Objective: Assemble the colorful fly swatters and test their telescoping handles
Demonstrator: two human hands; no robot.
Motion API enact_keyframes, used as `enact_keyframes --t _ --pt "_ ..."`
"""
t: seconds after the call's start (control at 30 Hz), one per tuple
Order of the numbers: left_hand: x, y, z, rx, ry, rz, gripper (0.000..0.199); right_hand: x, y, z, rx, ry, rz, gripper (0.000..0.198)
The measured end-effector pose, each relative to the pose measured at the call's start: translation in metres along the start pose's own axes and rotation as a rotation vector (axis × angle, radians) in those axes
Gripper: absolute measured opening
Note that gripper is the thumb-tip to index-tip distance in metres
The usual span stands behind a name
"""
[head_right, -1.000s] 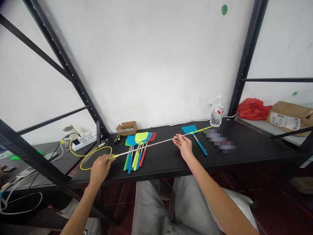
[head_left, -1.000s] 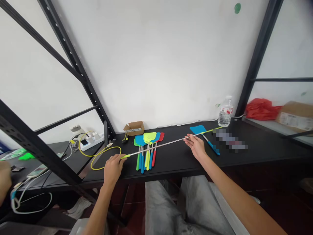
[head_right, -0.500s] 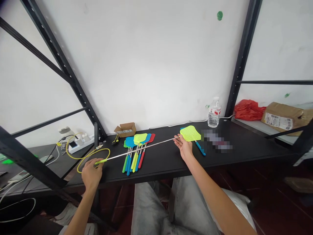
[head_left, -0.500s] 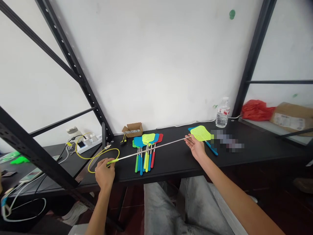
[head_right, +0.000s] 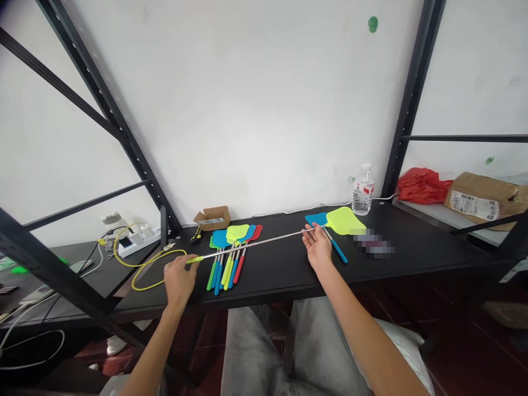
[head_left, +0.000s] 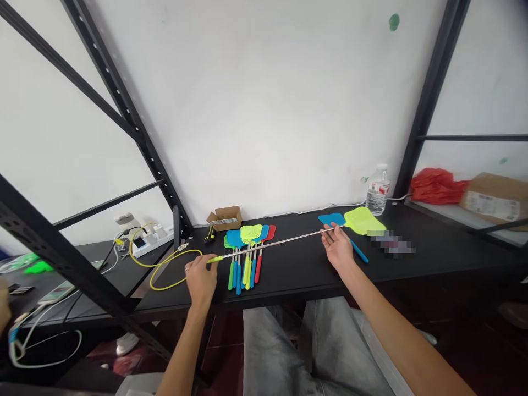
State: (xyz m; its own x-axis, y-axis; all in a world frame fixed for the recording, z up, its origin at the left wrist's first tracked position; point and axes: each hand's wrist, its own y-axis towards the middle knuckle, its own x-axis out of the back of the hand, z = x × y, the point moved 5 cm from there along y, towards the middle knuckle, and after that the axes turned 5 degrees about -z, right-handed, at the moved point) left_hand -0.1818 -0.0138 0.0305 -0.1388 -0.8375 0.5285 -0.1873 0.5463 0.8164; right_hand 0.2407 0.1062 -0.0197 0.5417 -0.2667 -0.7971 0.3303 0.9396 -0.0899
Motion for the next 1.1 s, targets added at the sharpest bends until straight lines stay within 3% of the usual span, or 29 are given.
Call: enact_keyframes --t 0.2,0.4,0.9,1.0,1.1 --pt "-0.026 0.000 -0.072 -0.071 -0.102 0.054 0.019 0.001 0.000 0.012 0.060 -0.001 0.024 0.013" --pt "-0.044 -0.004 -0.112 -0.092 -0.150 0.080 0.024 0.006 0.002 0.021 0.106 0.008 0.026 0.018" --pt "-0.053 -0.003 -0.163 -0.175 -0.214 0.145 0.029 0.002 -0.005 0.019 0.129 -0.011 0.073 0.025" --pt "-0.051 -0.002 -0.155 -0.171 -0.193 0.149 0.028 -0.001 -0.008 0.018 0.120 -0.045 0.085 0.026" --pt "-0.046 0.001 -0.130 -0.143 -0.160 0.129 0.027 -0.004 -0.011 0.017 0.099 -0.088 0.099 0.026"
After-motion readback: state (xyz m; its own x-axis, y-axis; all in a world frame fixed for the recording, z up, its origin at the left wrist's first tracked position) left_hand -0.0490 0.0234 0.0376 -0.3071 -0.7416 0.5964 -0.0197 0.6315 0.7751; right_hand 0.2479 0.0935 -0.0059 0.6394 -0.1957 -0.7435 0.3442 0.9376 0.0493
